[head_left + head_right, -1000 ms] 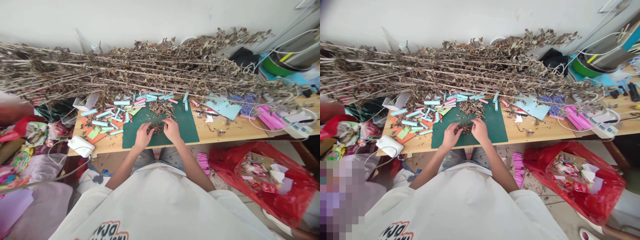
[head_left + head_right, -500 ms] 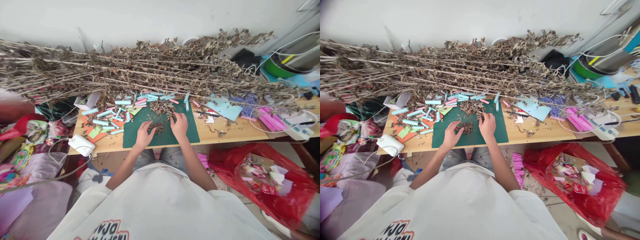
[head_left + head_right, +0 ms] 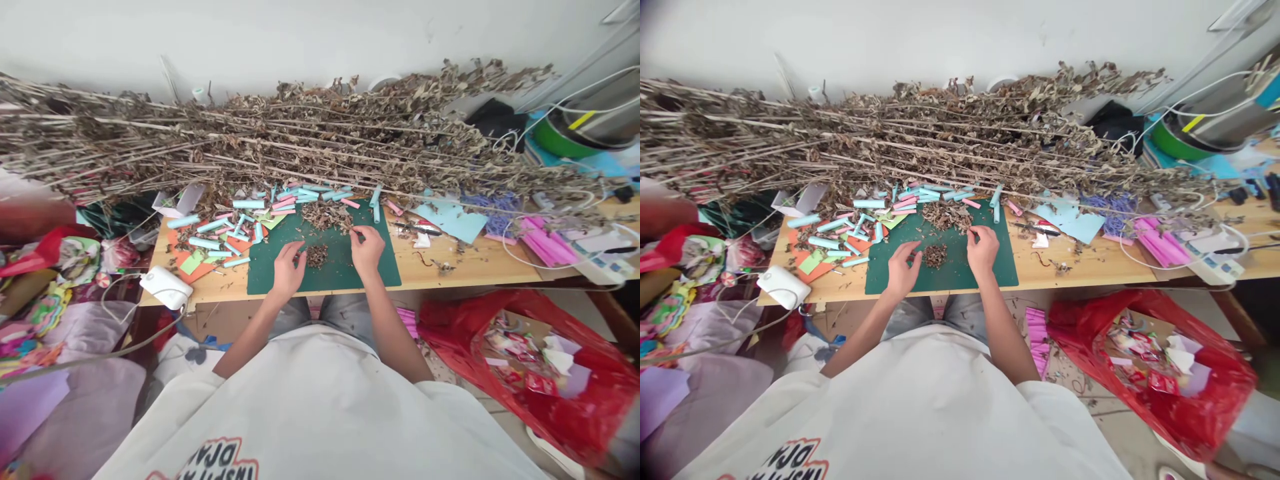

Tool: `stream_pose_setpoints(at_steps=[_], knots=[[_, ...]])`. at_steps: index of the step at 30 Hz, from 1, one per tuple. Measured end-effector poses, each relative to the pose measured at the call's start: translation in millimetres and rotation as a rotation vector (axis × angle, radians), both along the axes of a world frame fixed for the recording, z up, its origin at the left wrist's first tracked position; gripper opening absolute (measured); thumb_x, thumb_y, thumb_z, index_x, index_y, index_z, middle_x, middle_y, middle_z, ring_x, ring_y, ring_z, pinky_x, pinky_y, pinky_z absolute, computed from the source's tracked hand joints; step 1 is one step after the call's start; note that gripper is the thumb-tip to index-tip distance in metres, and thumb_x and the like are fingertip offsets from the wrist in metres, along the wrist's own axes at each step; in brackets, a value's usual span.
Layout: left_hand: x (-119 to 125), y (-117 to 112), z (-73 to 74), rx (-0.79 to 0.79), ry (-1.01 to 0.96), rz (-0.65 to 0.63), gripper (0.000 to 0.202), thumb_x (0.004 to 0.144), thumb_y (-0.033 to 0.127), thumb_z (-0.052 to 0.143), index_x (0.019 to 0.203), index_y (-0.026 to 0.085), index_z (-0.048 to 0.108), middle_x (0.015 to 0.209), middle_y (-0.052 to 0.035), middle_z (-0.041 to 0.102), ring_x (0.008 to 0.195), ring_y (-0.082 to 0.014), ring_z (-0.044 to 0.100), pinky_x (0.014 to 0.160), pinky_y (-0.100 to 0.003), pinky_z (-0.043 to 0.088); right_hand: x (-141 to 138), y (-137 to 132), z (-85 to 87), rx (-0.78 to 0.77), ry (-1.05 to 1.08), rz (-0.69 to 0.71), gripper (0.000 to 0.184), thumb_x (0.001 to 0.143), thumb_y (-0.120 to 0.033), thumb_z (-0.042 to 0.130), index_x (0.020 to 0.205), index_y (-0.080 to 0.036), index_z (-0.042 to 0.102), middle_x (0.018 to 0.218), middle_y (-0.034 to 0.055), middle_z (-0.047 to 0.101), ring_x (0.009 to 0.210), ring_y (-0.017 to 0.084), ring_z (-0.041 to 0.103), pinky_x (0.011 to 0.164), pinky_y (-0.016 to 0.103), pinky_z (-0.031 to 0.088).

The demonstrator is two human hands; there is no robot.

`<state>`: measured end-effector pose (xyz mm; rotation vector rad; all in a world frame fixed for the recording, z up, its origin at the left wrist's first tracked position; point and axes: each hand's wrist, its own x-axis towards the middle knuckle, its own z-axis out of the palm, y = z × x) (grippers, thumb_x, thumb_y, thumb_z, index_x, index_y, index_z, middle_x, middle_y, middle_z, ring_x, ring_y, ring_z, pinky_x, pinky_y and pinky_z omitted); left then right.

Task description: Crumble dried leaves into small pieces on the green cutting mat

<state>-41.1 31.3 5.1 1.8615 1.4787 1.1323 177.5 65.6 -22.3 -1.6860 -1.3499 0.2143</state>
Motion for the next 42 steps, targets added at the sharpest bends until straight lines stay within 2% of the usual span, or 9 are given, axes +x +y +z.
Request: stream_pose_setpoints(at_steps=[5, 11, 16, 19, 24, 28, 32, 36, 42], knots=[[9, 4, 9.3, -0.03, -0.036, -0.019, 0.029, 0.092, 0.027, 0.05, 0.115, 0.018, 0.065, 0.114, -0.0109, 0.065, 0.08, -0.0142, 0.063, 0.068, -0.027, 0.055, 2, -3, 6.5, -0.04, 0.104, -0.02, 0.02, 0.084, -0.03, 0.054, 0.089, -0.017, 0.068, 0.089, 0.01, 0.071, 0.081, 0.023, 0.064, 0.08, 0.038, 0.051], [19, 13, 19.3, -0.117, -0.116, -0.073, 0.03, 0.09, 0.028, 0.054, 0.116, 0.018, 0.066, 0.11, -0.0095, 0.067, 0.071, -0.0122, 0.062, 0.064, -0.025, 0.053, 3, -2, 1.6, -0.055, 0.527, 0.005, 0.022, 0.078, -0.038, 0.059, 0.087, -0.018, 0.063, 0.083, 0.0067, 0.07, 0.078, 0.021, 0.066, 0.076, 0.036, 0.055], [35, 35, 28.8, -0.215, -0.079, -0.19, 0.032, 0.086, 0.028, 0.06, 0.115, 0.016, 0.068, 0.102, -0.0097, 0.071, 0.066, -0.0143, 0.064, 0.066, -0.027, 0.052, -1, -3, 1.6, -0.086, 0.768, 0.065, 0.024, 0.074, -0.04, 0.062, 0.086, -0.02, 0.058, 0.077, 0.0025, 0.067, 0.073, 0.019, 0.066, 0.073, 0.036, 0.057], [49, 52, 28.6, -0.248, -0.053, -0.239, 0.035, 0.084, 0.025, 0.062, 0.117, 0.015, 0.067, 0.102, -0.0096, 0.073, 0.064, -0.0152, 0.065, 0.068, -0.028, 0.052, -5, -4, 5.6, -0.1, 0.857, 0.081, 0.025, 0.073, -0.041, 0.064, 0.086, -0.02, 0.057, 0.076, 0.001, 0.066, 0.073, 0.018, 0.066, 0.072, 0.035, 0.057], [66, 72, 23.6, -0.236, -0.066, -0.346, 0.045, 0.078, 0.026, 0.07, 0.122, 0.016, 0.064, 0.118, -0.0115, 0.069, 0.07, -0.0154, 0.065, 0.073, -0.029, 0.053, -4, -4, 11.3, -0.103, 0.787, 0.074, 0.023, 0.073, -0.039, 0.063, 0.084, -0.019, 0.059, 0.076, 0.0025, 0.068, 0.073, 0.019, 0.066, 0.069, 0.034, 0.056], [66, 73, 22.5, -0.225, -0.129, -0.409, 0.043, 0.078, 0.025, 0.07, 0.12, 0.019, 0.067, 0.112, -0.0099, 0.071, 0.075, -0.0167, 0.066, 0.076, -0.031, 0.053, -7, -9, 23.0, -0.124, 0.555, 0.222, 0.018, 0.076, -0.036, 0.064, 0.082, -0.019, 0.064, 0.077, 0.0042, 0.07, 0.072, 0.02, 0.067, 0.072, 0.035, 0.056], [60, 68, 18.6, -0.352, -0.37, -0.355, 0.026, 0.077, 0.031, 0.07, 0.098, 0.016, 0.074, 0.088, -0.0075, 0.073, 0.072, -0.0174, 0.066, 0.074, -0.032, 0.055, -18, -14, 33.2, -0.093, 0.535, 0.298, 0.021, 0.078, -0.035, 0.066, 0.091, -0.019, 0.067, 0.089, 0.0059, 0.072, 0.078, 0.019, 0.068, 0.076, 0.035, 0.057], [48, 62, 17.9, -0.535, -0.706, -0.211, 0.034, 0.067, 0.036, 0.079, 0.092, 0.013, 0.073, 0.083, -0.0048, 0.071, 0.071, -0.0145, 0.065, 0.076, -0.033, 0.056, -33, -16, 32.1, -0.096, 0.7, 0.341, 0.038, 0.072, -0.036, 0.073, 0.105, -0.02, 0.064, 0.103, 0.0074, 0.07, 0.084, 0.019, 0.069, 0.078, 0.034, 0.059], [31, 47, 26.7, -0.636, -0.852, -0.089, 0.038, 0.06, 0.035, 0.084, 0.089, 0.014, 0.072, 0.077, -0.0014, 0.07, 0.067, -0.0096, 0.063, 0.074, -0.028, 0.056, -51, -20, 27.8, -0.118, 0.749, 0.408, 0.036, 0.071, -0.034, 0.075, 0.104, -0.021, 0.067, 0.1, 0.0068, 0.07, 0.085, 0.019, 0.068, 0.077, 0.034, 0.059]])
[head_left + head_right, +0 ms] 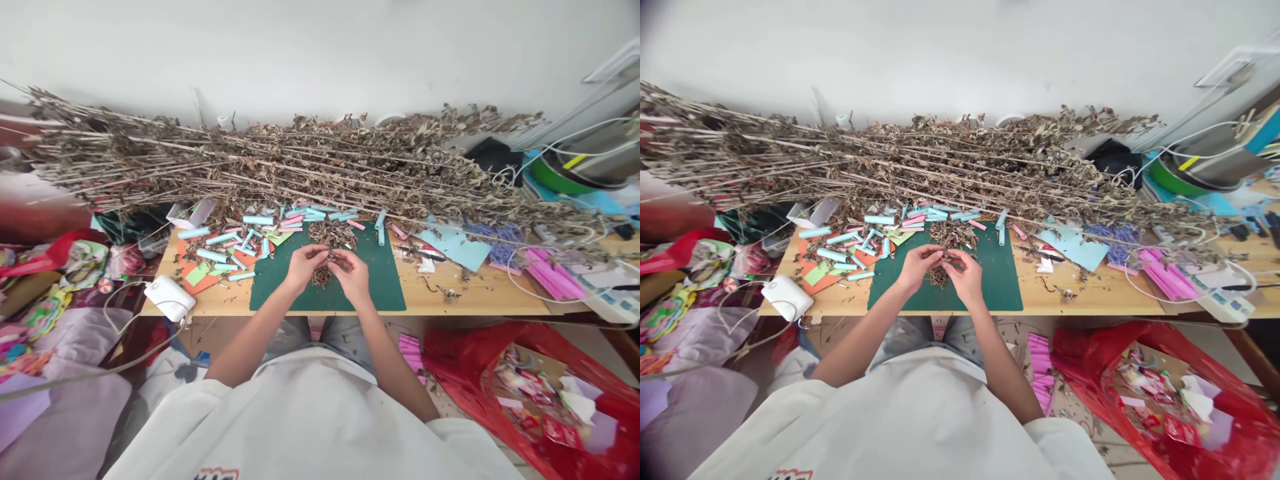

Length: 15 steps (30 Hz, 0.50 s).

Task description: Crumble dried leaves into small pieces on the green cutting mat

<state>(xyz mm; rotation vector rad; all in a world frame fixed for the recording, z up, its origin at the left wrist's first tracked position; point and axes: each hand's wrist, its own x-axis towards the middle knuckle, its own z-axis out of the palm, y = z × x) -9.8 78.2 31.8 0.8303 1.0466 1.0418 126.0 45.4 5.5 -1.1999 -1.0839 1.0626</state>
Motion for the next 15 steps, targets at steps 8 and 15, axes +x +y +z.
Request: stream_pose_setpoints(at_steps=[8, 15], knots=[[-11, -16, 3.4, 0.088, 0.085, -0.032, 0.035, 0.067, 0.036, 0.079, 0.095, 0.016, 0.073, 0.089, -0.0042, 0.072, 0.079, -0.0143, 0.066, 0.081, -0.032, 0.056, -9, -6, 6.7, 0.116, -0.226, -0.081, 0.016, 0.081, -0.033, 0.066, 0.089, -0.024, 0.076, 0.092, 0.0053, 0.07, 0.083, 0.018, 0.066, 0.075, 0.032, 0.057], [-20, -20, -8.8, 0.058, 0.113, 0.03, 0.034, 0.06, 0.035, 0.084, 0.084, 0.014, 0.072, 0.079, -0.0038, 0.072, 0.071, -0.0141, 0.065, 0.073, -0.029, 0.053, -19, -11, 2.5, 0.043, -0.091, -0.107, 0.015, 0.076, -0.033, 0.07, 0.087, -0.023, 0.071, 0.082, 0.0032, 0.072, 0.073, 0.019, 0.069, 0.071, 0.033, 0.059]])
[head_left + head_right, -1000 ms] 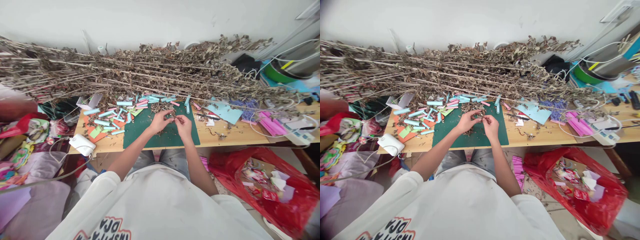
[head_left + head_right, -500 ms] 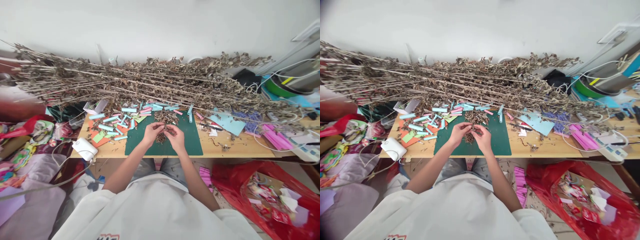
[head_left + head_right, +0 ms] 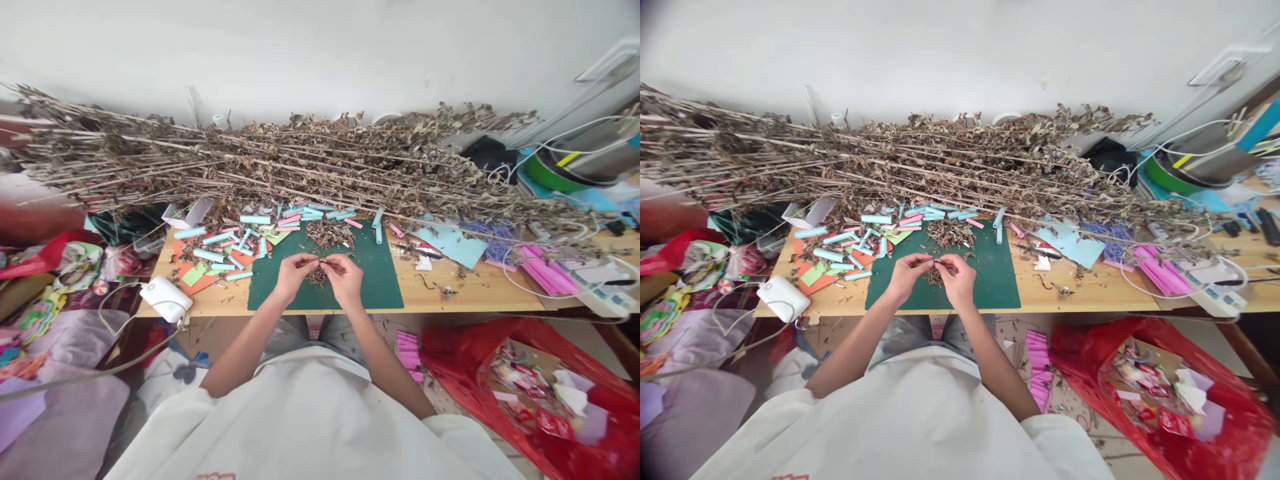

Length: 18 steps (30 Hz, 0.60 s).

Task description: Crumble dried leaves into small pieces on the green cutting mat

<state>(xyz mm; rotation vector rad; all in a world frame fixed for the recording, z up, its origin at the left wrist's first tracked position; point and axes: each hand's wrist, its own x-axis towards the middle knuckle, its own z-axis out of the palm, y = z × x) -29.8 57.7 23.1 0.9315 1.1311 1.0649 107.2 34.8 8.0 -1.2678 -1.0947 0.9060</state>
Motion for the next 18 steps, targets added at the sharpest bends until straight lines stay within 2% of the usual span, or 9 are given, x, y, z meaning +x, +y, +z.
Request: stream_pose_setpoints(at_steps=[4, 7, 11, 14, 18], knots=[[-2.8, -3.4, 0.2, -0.071, -0.046, -0.012, 0.037, 0.06, 0.037, 0.084, 0.087, 0.015, 0.069, 0.073, -0.0003, 0.069, 0.066, -0.0106, 0.063, 0.068, -0.025, 0.053, -0.9, -4.2, 1.0, 0.062, -0.109, 0.038, 0.012, 0.081, -0.033, 0.066, 0.082, -0.023, 0.073, 0.086, 0.0041, 0.073, 0.077, 0.019, 0.068, 0.073, 0.032, 0.058], [-2.4, -6.0, 3.1, -0.106, -0.07, -0.048, 0.039, 0.063, 0.038, 0.082, 0.092, 0.016, 0.069, 0.074, 0.0001, 0.069, 0.066, -0.0104, 0.064, 0.07, -0.027, 0.055, -0.7, -5.9, 1.5, 0.046, -0.148, 0.053, 0.013, 0.082, -0.033, 0.064, 0.086, -0.024, 0.073, 0.088, 0.0042, 0.073, 0.078, 0.019, 0.069, 0.074, 0.032, 0.059], [-2.2, -6.1, 1.9, -0.065, -0.076, -0.048, 0.035, 0.063, 0.036, 0.082, 0.089, 0.015, 0.071, 0.08, -0.0017, 0.07, 0.072, -0.0118, 0.066, 0.08, -0.031, 0.055, 0.7, -5.2, -0.6, 0.058, -0.133, 0.065, 0.02, 0.084, -0.034, 0.064, 0.1, -0.025, 0.073, 0.097, 0.0049, 0.074, 0.082, 0.019, 0.07, 0.078, 0.034, 0.059], [-4.0, -5.1, -2.7, -0.023, -0.034, -0.04, 0.033, 0.064, 0.034, 0.082, 0.089, 0.015, 0.073, 0.082, -0.0031, 0.072, 0.075, -0.0131, 0.066, 0.078, -0.029, 0.054, 3.3, -4.2, -0.9, 0.074, -0.166, 0.084, 0.018, 0.084, -0.034, 0.064, 0.096, -0.025, 0.075, 0.094, 0.0046, 0.074, 0.082, 0.019, 0.07, 0.077, 0.033, 0.059], [-5.2, -4.9, -4.4, -0.022, -0.036, -0.019, 0.032, 0.064, 0.035, 0.083, 0.088, 0.015, 0.075, 0.082, -0.0037, 0.072, 0.075, -0.0134, 0.065, 0.077, -0.027, 0.052, 6.1, -4.3, 1.4, 0.016, -0.117, 0.125, 0.018, 0.082, -0.034, 0.066, 0.093, -0.024, 0.076, 0.09, 0.005, 0.074, 0.076, 0.018, 0.069, 0.073, 0.031, 0.059]])
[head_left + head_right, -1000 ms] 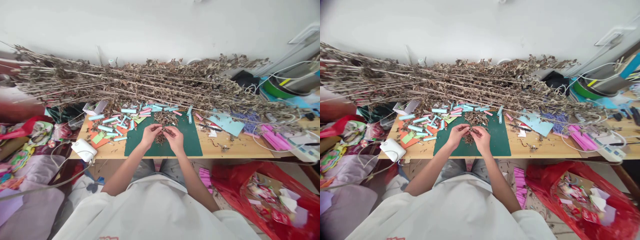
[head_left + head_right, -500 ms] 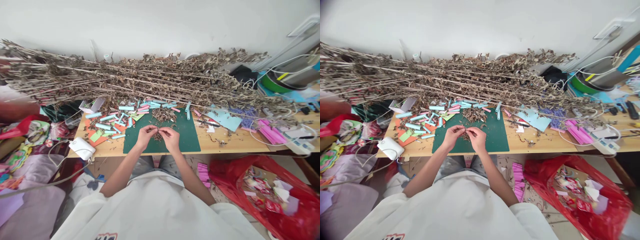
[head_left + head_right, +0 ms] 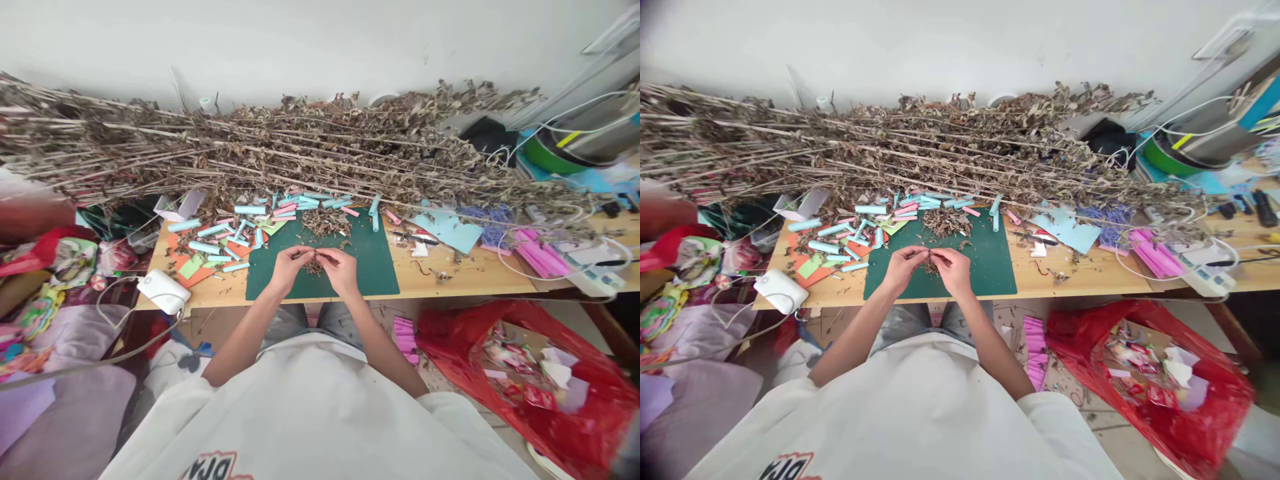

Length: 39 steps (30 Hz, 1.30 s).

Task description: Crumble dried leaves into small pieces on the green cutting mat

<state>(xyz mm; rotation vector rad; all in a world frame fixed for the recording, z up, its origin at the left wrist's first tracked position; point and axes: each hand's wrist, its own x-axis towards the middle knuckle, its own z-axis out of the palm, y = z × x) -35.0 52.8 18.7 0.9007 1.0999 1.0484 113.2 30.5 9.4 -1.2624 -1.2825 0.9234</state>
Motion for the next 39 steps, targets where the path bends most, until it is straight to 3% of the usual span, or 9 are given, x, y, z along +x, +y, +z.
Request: stream_pose_setpoints(at_steps=[5, 9, 16, 25, 31, 39], knots=[[2, 0, 6.0, -0.051, -0.102, 0.004, 0.03, 0.062, 0.037, 0.084, 0.082, 0.015, 0.076, 0.08, -0.0049, 0.073, 0.076, -0.0145, 0.066, 0.081, -0.03, 0.052, 1, 1, -4.8, -0.016, 0.12, 0.021, 0.018, 0.08, -0.035, 0.067, 0.09, -0.023, 0.077, 0.092, 0.0053, 0.073, 0.077, 0.018, 0.069, 0.072, 0.031, 0.058], [1, -1, 4.8, -0.056, -0.058, -0.026, 0.035, 0.058, 0.033, 0.086, 0.087, 0.015, 0.077, 0.08, -0.0051, 0.074, 0.072, -0.0136, 0.065, 0.075, -0.028, 0.051, 3, 4, -9.4, -0.027, 0.192, 0.013, 0.013, 0.076, -0.031, 0.072, 0.084, -0.022, 0.077, 0.085, 0.0039, 0.072, 0.073, 0.017, 0.068, 0.07, 0.031, 0.057], [1, -1, 0.9, 0.025, 0.042, -0.036, 0.034, 0.058, 0.031, 0.086, 0.085, 0.015, 0.077, 0.075, -0.004, 0.072, 0.066, -0.0124, 0.062, 0.067, -0.026, 0.05, 6, 1, 1.5, -0.01, 0.067, 0.017, 0.013, 0.076, -0.032, 0.071, 0.076, -0.02, 0.074, 0.082, 0.0046, 0.072, 0.075, 0.017, 0.066, 0.069, 0.029, 0.055], [6, 1, -2.1, 0.057, 0.05, 0.001, 0.03, 0.061, 0.032, 0.083, 0.084, 0.015, 0.074, 0.074, -0.002, 0.069, 0.064, -0.0101, 0.059, 0.063, -0.023, 0.047, 3, -2, 0.1, -0.011, 0.041, -0.017, 0.017, 0.078, -0.031, 0.071, 0.091, -0.022, 0.076, 0.089, 0.005, 0.074, 0.077, 0.019, 0.07, 0.072, 0.031, 0.058], [8, -1, -3.5, 0.077, 0.131, -0.009, 0.027, 0.064, 0.032, 0.08, 0.083, 0.014, 0.074, 0.072, -0.0023, 0.069, 0.063, -0.0102, 0.058, 0.062, -0.022, 0.047, 5, -4, 3.4, 0.06, -0.195, -0.014, 0.015, 0.086, -0.028, 0.061, 0.085, -0.021, 0.074, 0.082, 0.0047, 0.073, 0.07, 0.017, 0.067, 0.065, 0.028, 0.053], [6, -2, -3.6, 0.243, 0.439, -0.068, 0.018, 0.073, 0.028, 0.069, 0.083, 0.015, 0.075, 0.072, -0.0029, 0.071, 0.062, -0.0127, 0.061, 0.06, -0.023, 0.047, 5, -8, 3.5, 0.104, -0.582, 0.018, 0.02, 0.09, -0.018, 0.049, 0.09, -0.02, 0.069, 0.087, 0.0071, 0.069, 0.081, 0.019, 0.064, 0.075, 0.029, 0.048]])
